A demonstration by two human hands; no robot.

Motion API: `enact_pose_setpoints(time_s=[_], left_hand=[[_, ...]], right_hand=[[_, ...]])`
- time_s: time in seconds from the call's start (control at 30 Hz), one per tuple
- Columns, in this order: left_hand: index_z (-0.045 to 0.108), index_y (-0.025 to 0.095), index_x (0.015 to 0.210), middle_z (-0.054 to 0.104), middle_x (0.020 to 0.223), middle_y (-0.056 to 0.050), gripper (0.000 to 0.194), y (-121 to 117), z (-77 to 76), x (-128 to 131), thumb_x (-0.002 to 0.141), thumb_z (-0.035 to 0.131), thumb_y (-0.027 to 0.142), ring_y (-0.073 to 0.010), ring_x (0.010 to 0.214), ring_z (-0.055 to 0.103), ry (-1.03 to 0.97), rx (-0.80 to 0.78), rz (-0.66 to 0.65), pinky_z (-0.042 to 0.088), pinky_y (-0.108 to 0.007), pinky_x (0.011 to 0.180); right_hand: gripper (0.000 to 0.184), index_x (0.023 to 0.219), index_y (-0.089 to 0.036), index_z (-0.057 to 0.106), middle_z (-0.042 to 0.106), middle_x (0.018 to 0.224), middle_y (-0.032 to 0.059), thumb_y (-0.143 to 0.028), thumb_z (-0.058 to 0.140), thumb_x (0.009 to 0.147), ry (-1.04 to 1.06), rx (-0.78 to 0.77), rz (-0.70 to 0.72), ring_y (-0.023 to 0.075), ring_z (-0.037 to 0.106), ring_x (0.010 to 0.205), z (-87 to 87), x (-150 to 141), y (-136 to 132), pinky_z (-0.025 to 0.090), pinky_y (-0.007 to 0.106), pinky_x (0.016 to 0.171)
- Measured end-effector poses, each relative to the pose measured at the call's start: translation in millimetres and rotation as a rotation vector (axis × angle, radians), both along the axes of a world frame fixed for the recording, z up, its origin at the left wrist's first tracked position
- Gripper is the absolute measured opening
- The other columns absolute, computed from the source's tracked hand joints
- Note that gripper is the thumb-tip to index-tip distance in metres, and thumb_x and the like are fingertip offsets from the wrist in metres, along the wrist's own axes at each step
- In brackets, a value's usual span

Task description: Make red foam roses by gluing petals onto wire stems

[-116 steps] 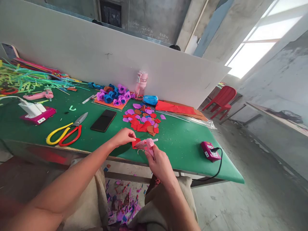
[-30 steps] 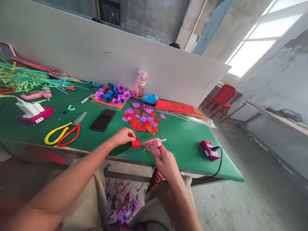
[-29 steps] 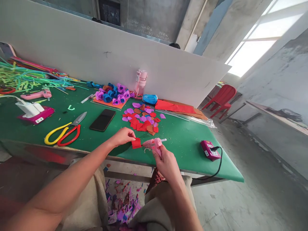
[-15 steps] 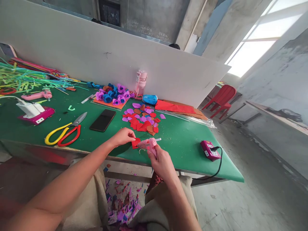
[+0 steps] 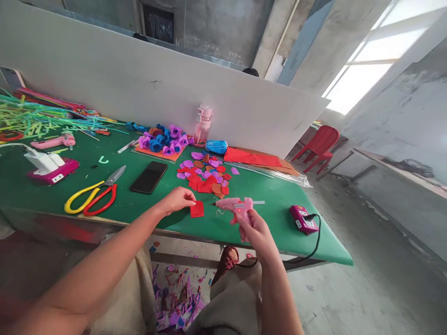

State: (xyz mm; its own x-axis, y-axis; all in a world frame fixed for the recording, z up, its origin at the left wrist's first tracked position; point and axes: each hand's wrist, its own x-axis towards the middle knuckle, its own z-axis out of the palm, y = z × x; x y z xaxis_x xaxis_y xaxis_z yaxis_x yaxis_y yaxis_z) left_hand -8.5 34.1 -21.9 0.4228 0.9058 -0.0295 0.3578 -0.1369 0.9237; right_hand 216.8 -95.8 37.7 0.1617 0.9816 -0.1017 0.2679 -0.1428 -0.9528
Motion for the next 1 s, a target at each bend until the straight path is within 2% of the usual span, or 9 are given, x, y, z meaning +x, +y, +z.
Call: enact_pose_setpoints(time_s=[0.1, 0.23, 0.4, 0.53, 0.6, 0.73, 0.8, 0.9, 1.0], left_hand=[[0.062, 0.013, 0.062, 0.055, 0.056, 0.002, 0.013, 0.0, 11.0, -6.5, 0.058, 0.068, 0.025, -0.0065, 0.047, 0.043, -0.156, -0.13, 0.016, 0.028, -0.019, 0.043], [0.06, 0.014, 0.07, 0.045, 0.051, 0.007, 0.027, 0.1, 26.9, -18.7, 0.057, 0.073, 0.033, -0.0021, 0.036, 0.028, -0.348, -0.214, 0.052, 0.014, -0.019, 0.036], [0.06, 0.013, 0.069, 0.047, 0.054, 0.006, 0.031, -4.1, 44.5, -27.9, 0.054, 0.076, 0.035, -0.0003, 0.035, 0.025, -0.46, -0.2, 0.086, 0.013, -0.019, 0.035], [0.061, 0.014, 0.069, 0.049, 0.055, 0.005, 0.027, -12.1, 58.3, -28.6, 0.057, 0.074, 0.035, -0.0017, 0.039, 0.027, -0.41, -0.13, 0.123, 0.017, -0.019, 0.037], [0.063, 0.014, 0.068, 0.052, 0.056, 0.004, 0.025, -15.7, 63.1, -27.4, 0.059, 0.072, 0.035, -0.0039, 0.042, 0.033, -0.332, -0.057, 0.142, 0.022, -0.019, 0.04], [0.065, 0.015, 0.067, 0.062, 0.065, -0.001, 0.021, -20.9, 66.7, -22.0, 0.061, 0.069, 0.035, -0.0122, 0.059, 0.052, -0.18, 0.087, 0.113, 0.039, -0.023, 0.053], [0.065, 0.016, 0.066, 0.063, 0.065, -0.002, 0.02, -22.9, 65.7, -17.9, 0.063, 0.067, 0.035, -0.0147, 0.063, 0.055, -0.115, 0.115, 0.091, 0.041, -0.024, 0.058], [0.064, 0.016, 0.065, 0.062, 0.063, -0.001, 0.016, -24.7, 62.5, -11.3, 0.065, 0.064, 0.033, -0.0148, 0.062, 0.054, -0.048, 0.123, 0.08, 0.041, -0.025, 0.059], [0.065, 0.016, 0.073, 0.063, 0.072, -0.003, 0.019, -24.5, 59.9, -5.4, 0.067, 0.064, 0.034, -0.0144, 0.065, 0.054, -0.049, 0.132, 0.089, 0.042, -0.025, 0.061]], right_hand=[[0.042, 0.086, -0.018, 0.056, 0.064, 0.076, 0.0027, -0.054, 0.065, 0.067, 0.162, 0.022, -0.112, 0.0055, 0.038, 0.042, -4.5, 20.6, 9.7, 0.029, 0.02, 0.038], [0.043, 0.072, -0.016, 0.057, 0.049, 0.049, -0.0028, -0.057, 0.065, 0.062, 0.067, -0.019, -0.241, 0.0085, 0.04, 0.041, -32.5, 56.8, 37.4, 0.031, 0.022, 0.04], [0.043, 0.058, -0.018, 0.053, 0.044, 0.042, -0.0021, -0.057, 0.048, 0.074, -0.49, -0.12, -0.257, 0.0138, 0.047, 0.044, -56.2, 87.9, 69.7, 0.032, 0.026, 0.047], [0.043, 0.067, -0.019, 0.062, 0.064, 0.075, 0.0101, -0.061, 0.05, 0.071, -0.884, -0.071, -0.43, 0.0249, 0.06, 0.075, -36.7, 72.5, 72.7, 0.039, 0.031, 0.059], [0.045, 0.08, -0.019, 0.065, 0.066, 0.088, 0.0114, -0.061, 0.051, 0.071, -0.77, 0.062, -0.441, 0.0261, 0.06, 0.083, -19.5, 45.7, 69.6, 0.041, 0.032, 0.065], [0.043, 0.09, -0.017, 0.068, 0.068, 0.089, 0.007, -0.054, 0.052, 0.076, -0.109, 0.192, 0.175, 0.0197, 0.06, 0.082, 5.8, -23.9, 67.6, 0.042, 0.028, 0.071], [0.035, 0.087, -0.015, 0.07, 0.068, 0.082, 0.0045, -0.046, 0.057, 0.075, 0.009, 0.14, 0.342, 0.0164, 0.058, 0.075, 6.7, -50.1, 70.1, 0.041, 0.025, 0.067], [0.03, 0.069, -0.013, 0.069, 0.062, 0.06, 0.0007, -0.041, 0.061, 0.07, 0.072, 0.1, 0.308, 0.0119, 0.051, 0.057, -6.3, -65.5, 75.9, 0.035, 0.022, 0.053], [0.032, 0.056, -0.012, 0.064, 0.054, 0.048, -0.001, -0.041, 0.06, 0.068, 0.17, 0.09, 0.21, 0.01, 0.045, 0.048, -24.2, -57.9, 81.3, 0.03, 0.022, 0.047]])
